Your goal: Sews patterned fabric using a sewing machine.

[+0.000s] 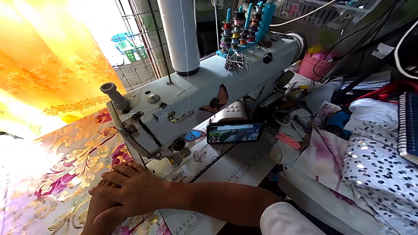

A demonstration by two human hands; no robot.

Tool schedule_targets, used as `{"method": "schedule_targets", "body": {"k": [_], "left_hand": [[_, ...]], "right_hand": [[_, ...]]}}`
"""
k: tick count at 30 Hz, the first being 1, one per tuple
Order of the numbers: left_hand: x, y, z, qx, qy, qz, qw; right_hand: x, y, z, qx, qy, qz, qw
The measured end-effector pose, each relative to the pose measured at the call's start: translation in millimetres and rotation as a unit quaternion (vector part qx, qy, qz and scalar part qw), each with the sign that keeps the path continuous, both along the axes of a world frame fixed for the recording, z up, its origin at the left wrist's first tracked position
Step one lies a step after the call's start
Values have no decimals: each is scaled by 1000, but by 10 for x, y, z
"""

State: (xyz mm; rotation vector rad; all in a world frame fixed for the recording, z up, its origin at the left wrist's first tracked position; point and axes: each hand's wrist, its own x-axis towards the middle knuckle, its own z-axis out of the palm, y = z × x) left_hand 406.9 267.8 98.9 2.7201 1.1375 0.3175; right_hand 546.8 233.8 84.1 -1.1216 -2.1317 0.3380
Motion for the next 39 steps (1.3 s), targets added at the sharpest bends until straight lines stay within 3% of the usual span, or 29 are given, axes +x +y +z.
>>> {"method": "schedule_targets", "body": {"k": [39], "left_hand": [[12,-7,19,-15,-21,-2,1000]], "right_hand": [[-4,11,3,6,-9,-2,1000]]}}
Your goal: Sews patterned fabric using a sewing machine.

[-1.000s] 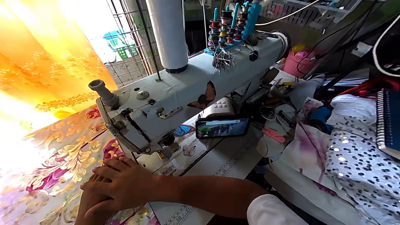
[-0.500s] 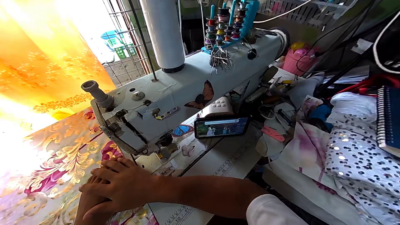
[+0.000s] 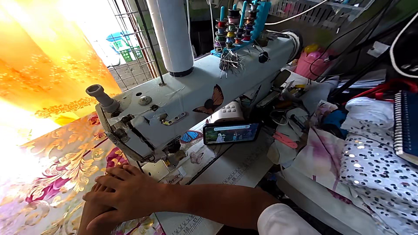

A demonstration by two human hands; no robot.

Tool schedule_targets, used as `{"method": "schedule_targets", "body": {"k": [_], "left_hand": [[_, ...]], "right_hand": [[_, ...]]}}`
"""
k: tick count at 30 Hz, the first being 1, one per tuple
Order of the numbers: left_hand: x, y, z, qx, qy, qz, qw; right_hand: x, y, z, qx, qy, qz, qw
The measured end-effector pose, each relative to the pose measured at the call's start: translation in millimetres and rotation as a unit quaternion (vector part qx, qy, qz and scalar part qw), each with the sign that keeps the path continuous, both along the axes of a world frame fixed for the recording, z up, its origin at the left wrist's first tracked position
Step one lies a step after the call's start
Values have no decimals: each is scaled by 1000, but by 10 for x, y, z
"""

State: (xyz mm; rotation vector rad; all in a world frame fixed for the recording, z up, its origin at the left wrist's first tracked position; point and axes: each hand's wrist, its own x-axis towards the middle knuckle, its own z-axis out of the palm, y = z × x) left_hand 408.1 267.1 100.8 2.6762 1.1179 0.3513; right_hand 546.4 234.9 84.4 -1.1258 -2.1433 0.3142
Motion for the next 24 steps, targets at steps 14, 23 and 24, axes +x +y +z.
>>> {"method": "schedule_targets", "body": {"k": [14,23,24], "left_hand": [[-14,7,-14,-2,9,0,1000],[-3,10,-27,14,-12,-15,1000],[4,9,-29,20,-9,-15,1000]], "right_hand": [[9,-10,22,-8,1,3,1000],[10,-4,15,-4,0,1,1000],[14,-12,27,-12,3,4,1000]]}}
